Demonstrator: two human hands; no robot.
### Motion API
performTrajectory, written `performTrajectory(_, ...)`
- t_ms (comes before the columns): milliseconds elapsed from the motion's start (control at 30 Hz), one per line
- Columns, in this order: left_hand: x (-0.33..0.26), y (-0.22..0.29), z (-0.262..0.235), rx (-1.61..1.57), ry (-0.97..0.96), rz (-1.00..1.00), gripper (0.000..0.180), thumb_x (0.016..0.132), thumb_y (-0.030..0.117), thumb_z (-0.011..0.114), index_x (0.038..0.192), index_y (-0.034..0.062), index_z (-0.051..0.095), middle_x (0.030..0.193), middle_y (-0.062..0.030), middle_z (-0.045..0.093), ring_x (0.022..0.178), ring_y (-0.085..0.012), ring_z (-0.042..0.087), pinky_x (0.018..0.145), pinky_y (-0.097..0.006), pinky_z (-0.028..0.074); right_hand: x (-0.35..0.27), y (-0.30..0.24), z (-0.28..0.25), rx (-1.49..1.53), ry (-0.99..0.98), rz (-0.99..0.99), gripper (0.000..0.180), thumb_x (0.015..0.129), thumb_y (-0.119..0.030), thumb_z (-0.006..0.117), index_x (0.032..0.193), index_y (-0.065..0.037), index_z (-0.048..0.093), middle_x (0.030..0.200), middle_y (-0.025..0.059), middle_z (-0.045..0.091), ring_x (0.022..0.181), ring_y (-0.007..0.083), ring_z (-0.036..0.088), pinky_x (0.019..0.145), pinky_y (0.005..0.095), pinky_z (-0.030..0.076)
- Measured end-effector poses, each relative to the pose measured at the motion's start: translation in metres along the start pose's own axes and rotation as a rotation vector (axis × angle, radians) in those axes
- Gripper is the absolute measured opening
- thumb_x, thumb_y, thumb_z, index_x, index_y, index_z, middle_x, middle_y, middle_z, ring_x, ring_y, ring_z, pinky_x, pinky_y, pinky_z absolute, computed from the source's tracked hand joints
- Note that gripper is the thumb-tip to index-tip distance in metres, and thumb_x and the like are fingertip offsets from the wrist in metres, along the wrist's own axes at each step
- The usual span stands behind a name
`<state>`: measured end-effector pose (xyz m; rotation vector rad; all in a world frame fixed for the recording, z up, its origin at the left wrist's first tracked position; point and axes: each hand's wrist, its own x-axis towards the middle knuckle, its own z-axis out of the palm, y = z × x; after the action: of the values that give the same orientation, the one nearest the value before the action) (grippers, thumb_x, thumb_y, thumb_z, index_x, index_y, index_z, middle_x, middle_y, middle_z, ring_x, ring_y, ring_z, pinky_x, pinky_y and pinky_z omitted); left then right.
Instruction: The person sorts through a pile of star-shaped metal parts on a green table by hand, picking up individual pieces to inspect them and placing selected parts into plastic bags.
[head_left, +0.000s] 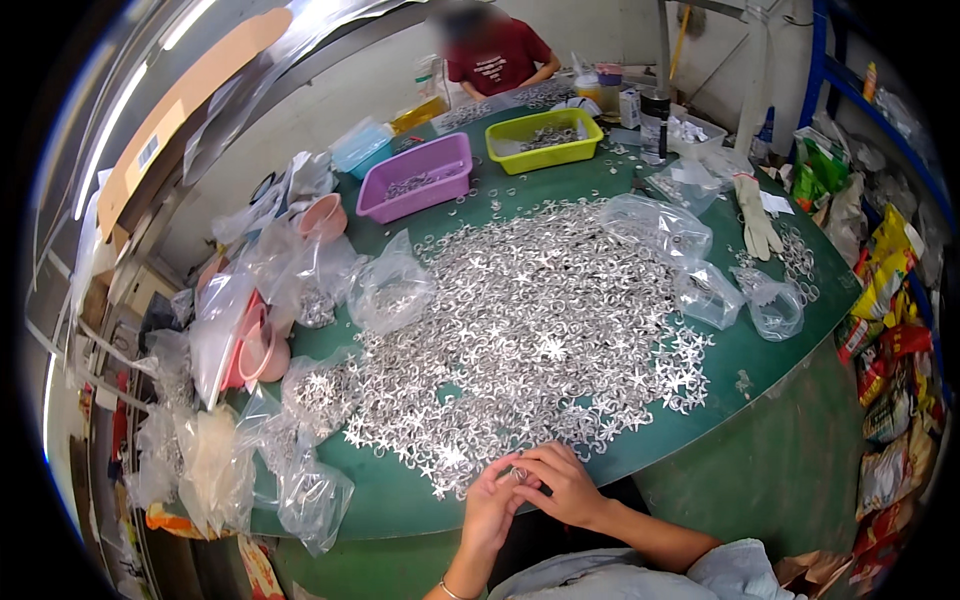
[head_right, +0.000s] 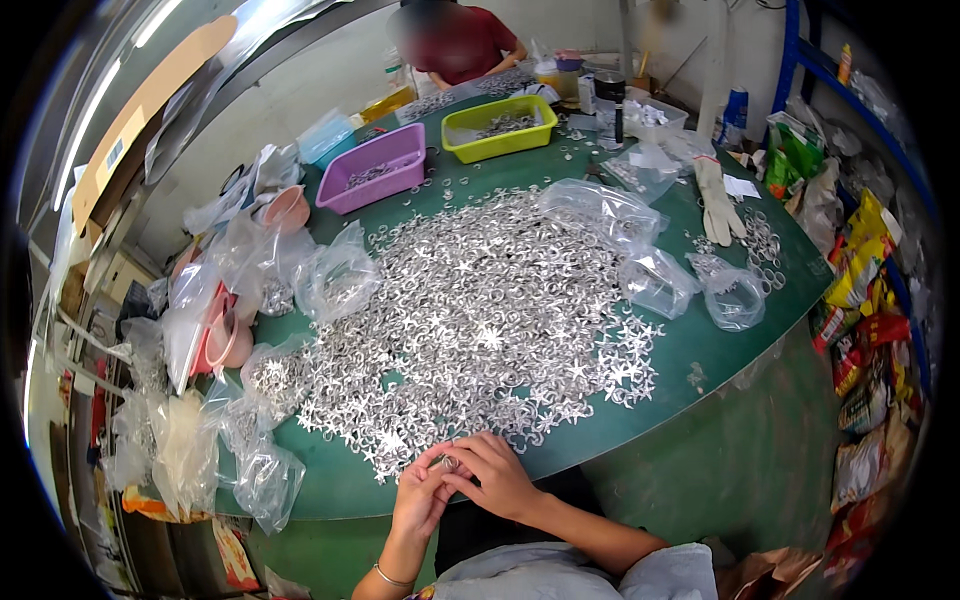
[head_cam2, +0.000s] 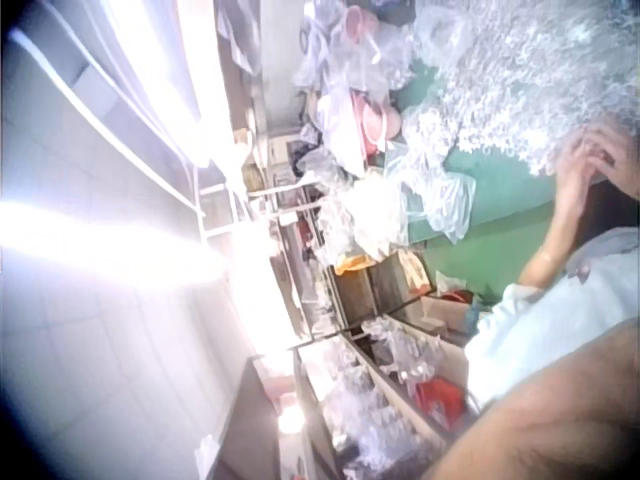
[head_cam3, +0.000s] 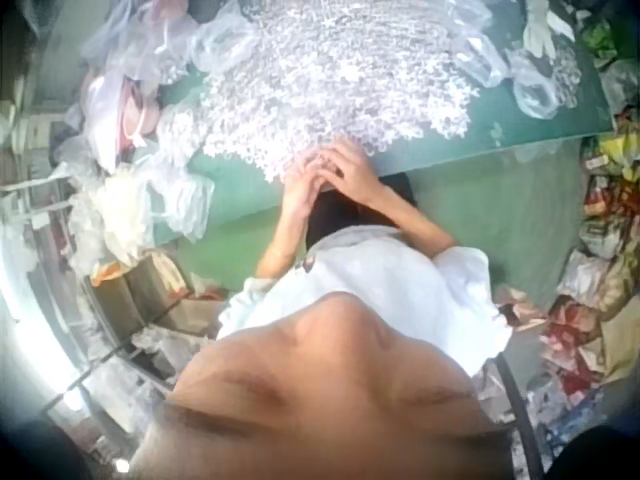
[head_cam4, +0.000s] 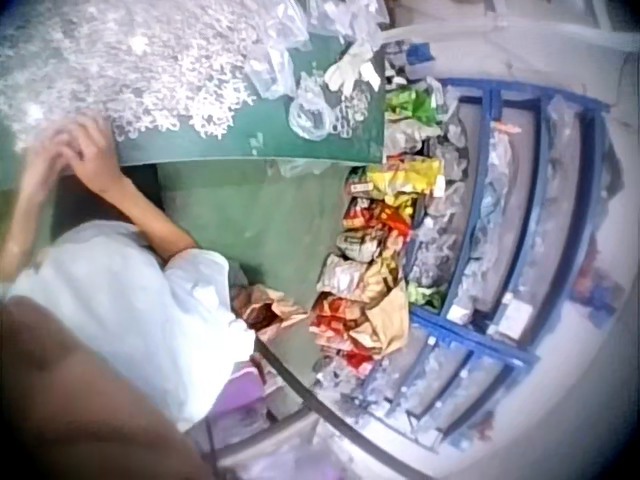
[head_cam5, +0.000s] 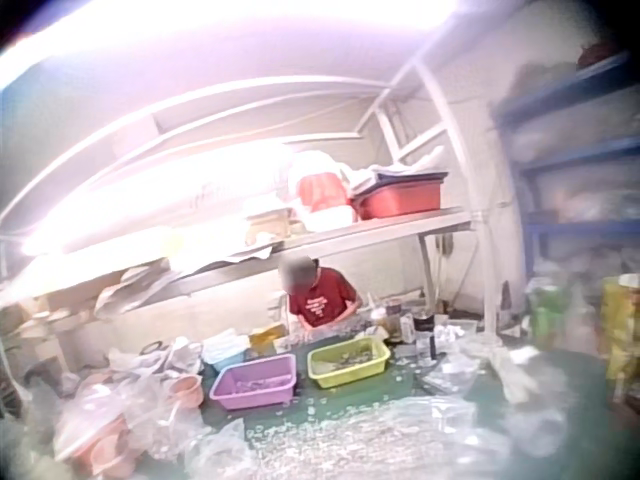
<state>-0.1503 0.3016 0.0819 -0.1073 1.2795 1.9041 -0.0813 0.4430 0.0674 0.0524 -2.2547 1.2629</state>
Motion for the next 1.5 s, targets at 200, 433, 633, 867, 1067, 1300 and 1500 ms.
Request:
performTrajectory(200, 0.004, -0.008, 0.001, -0.075, -0.114, -0.009, 0.038, 0.096, -0.001, 0.049, 0.133, -0.0055, 0.042, 0.115, -0.0202, 0.063, 0.104, -0.0287, 0.066, 0.093, -0.040, 0.054, -0.006, 0.002, -0.008, -0.035, 0.028, 0.051, 0.028, 0.079, -0.002, 0.065, 0.107, -0.001, 0.065, 0.102, 0.0117, 0.062, 0.093, 0.0299, 0.058, 0.081, 0.0381, 0.047)
performTrajectory(433, 0.000, -0.001, 0.030, -0.048, -0.197, 0.045, 0.039, 0.097, 0.002, 0.049, 0.134, -0.0054, 0.040, 0.121, -0.0260, 0.060, 0.109, -0.0322, 0.064, 0.097, -0.041, 0.052, 0.005, 0.013, -0.044, 0.014, 0.007, 0.158, 0.033, 0.082, 0.003, 0.055, 0.114, -0.001, 0.062, 0.104, 0.0138, 0.060, 0.094, 0.0308, 0.058, 0.081, 0.0373, 0.049)
performTrajectory(633, -0.014, -0.005, -0.003, 0.143, -0.019, 0.170, 0.028, 0.098, 0.004, 0.049, 0.124, -0.0064, 0.050, 0.115, -0.0253, 0.063, 0.107, -0.0319, 0.065, 0.094, -0.036, 0.053, 0.107, 0.075, -0.171, -0.239, 0.389, 0.216, 0.026, 0.087, 0.009, 0.045, 0.104, 0.002, 0.064, 0.083, 0.0141, 0.054, 0.072, 0.0222, 0.060, 0.067, 0.0326, 0.049)
performTrajectory(867, -0.012, -0.019, -0.013, 0.135, 0.065, 0.171, 0.026, 0.098, 0.004, 0.049, 0.122, -0.0075, 0.051, 0.112, -0.0236, 0.065, 0.101, -0.0305, 0.067, 0.090, -0.037, 0.055, 0.164, 0.174, -0.234, -0.806, 0.233, 0.195, 0.019, 0.082, 0.009, 0.051, 0.097, 0.006, 0.061, 0.103, 0.0275, 0.055, 0.095, 0.0450, 0.059, 0.085, 0.0493, 0.048)
performTrajectory(1067, -0.006, -0.027, -0.016, 0.112, 0.065, 0.224, 0.025, 0.098, 0.002, 0.048, 0.121, -0.0080, 0.052, 0.109, -0.0233, 0.065, 0.099, -0.0297, 0.067, 0.087, -0.036, 0.057, 0.194, 0.184, -0.246, -0.961, 0.266, 0.363, 0.029, 0.078, 0.011, 0.051, 0.107, 0.006, 0.054, 0.118, 0.0282, 0.049, 0.098, 0.0474, 0.060, 0.084, 0.0519, 0.050)
performTrajectory(1300, 0.008, -0.040, -0.026, 0.111, 0.057, 0.295, 0.025, 0.098, 0.001, 0.047, 0.121, -0.0087, 0.051, 0.108, -0.0230, 0.065, 0.096, -0.0289, 0.068, 0.087, -0.036, 0.057, 0.216, 0.221, -0.272, -0.997, 0.173, 0.579, 0.036, 0.079, -0.001, 0.064, 0.114, 0.002, 0.054, 0.121, 0.0301, 0.053, 0.100, 0.0465, 0.061, 0.085, 0.0496, 0.052)
performTrajectory(1500, -0.002, -0.042, -0.018, 0.201, 0.060, 0.410, 0.024, 0.099, 0.002, 0.047, 0.120, -0.0087, 0.052, 0.108, -0.0208, 0.065, 0.096, -0.0268, 0.068, 0.088, -0.037, 0.056, 0.228, 0.206, -0.250, -1.014, 0.054, 0.714, 0.090, 0.071, -0.031, 0.083, 0.140, -0.002, 0.033, 0.141, 0.0269, 0.039, 0.127, 0.0448, 0.044, 0.101, 0.0519, 0.041)
